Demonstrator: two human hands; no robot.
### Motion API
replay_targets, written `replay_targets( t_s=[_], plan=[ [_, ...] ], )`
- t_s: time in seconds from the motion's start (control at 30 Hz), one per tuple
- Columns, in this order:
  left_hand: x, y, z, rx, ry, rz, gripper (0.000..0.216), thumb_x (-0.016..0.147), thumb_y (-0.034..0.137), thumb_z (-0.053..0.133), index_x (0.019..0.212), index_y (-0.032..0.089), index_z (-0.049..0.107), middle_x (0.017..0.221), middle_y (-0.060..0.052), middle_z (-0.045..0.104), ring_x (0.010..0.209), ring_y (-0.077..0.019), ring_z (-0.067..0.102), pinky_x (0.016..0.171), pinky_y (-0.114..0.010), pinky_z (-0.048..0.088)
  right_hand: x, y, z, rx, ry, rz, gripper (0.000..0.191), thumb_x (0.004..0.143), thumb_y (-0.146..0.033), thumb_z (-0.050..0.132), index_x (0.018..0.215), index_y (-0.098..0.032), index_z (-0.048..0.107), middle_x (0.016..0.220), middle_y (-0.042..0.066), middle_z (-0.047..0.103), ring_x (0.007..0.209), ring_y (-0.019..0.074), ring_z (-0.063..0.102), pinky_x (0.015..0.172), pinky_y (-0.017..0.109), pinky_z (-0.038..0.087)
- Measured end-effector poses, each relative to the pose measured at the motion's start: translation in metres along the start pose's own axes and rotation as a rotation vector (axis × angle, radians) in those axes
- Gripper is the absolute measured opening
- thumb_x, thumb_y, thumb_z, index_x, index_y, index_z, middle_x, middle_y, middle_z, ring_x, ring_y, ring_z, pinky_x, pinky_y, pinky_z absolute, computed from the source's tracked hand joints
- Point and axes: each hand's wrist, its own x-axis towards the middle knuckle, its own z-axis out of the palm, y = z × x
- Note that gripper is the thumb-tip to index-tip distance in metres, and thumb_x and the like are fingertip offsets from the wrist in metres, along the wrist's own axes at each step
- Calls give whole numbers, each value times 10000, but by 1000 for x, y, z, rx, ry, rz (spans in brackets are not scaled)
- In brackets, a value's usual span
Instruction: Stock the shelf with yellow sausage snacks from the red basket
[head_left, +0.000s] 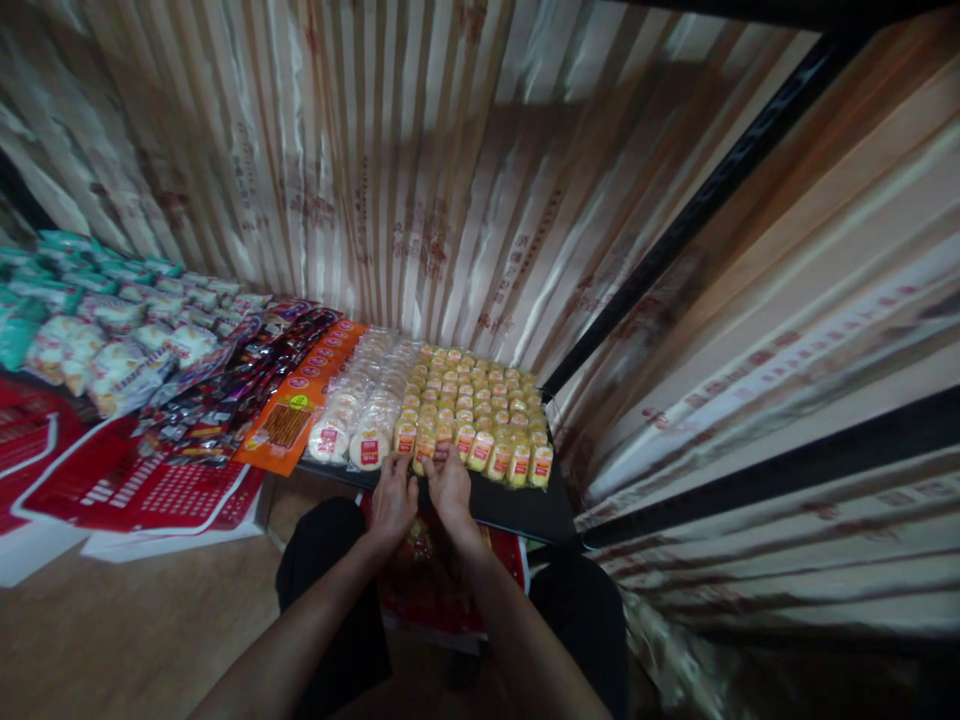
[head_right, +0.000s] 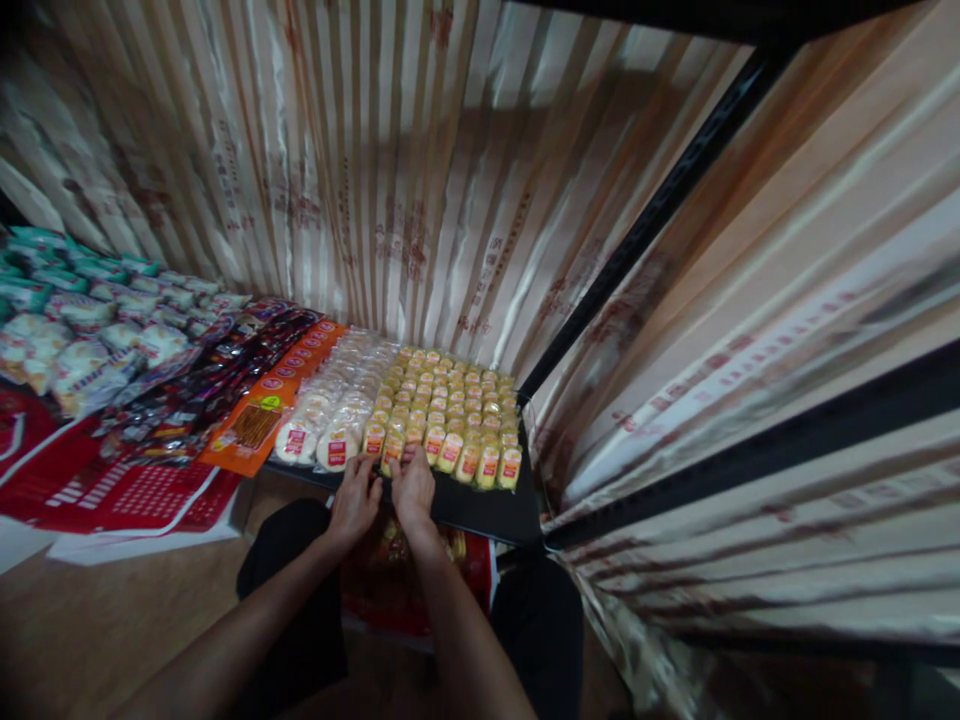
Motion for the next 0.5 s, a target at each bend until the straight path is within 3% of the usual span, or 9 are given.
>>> replay_targets(
  t_s=[0.27, 0.5],
  plan=[
    [4, -5, -1, 65, 56, 54, 414, 798, 125, 417, 1205, 183, 465, 1163, -104, 481, 1101, -222, 499, 948, -364, 430, -7, 9, 12, -17, 48, -104, 29, 784, -221, 478, 784, -210, 504, 839, 43, 518, 687, 148, 524, 651, 275, 451],
    [6, -12, 1, 82, 31, 94, 383, 808, 127, 411, 1176, 184, 501, 1121, -100, 517, 1114, -221, 496, 949, -370, 434, -10, 13, 18, -50, 38, -147, 95, 797, -183, 437, 761, -220, 517, 783, 28, 500, 711, 166, 489, 695, 292, 426]
  ],
)
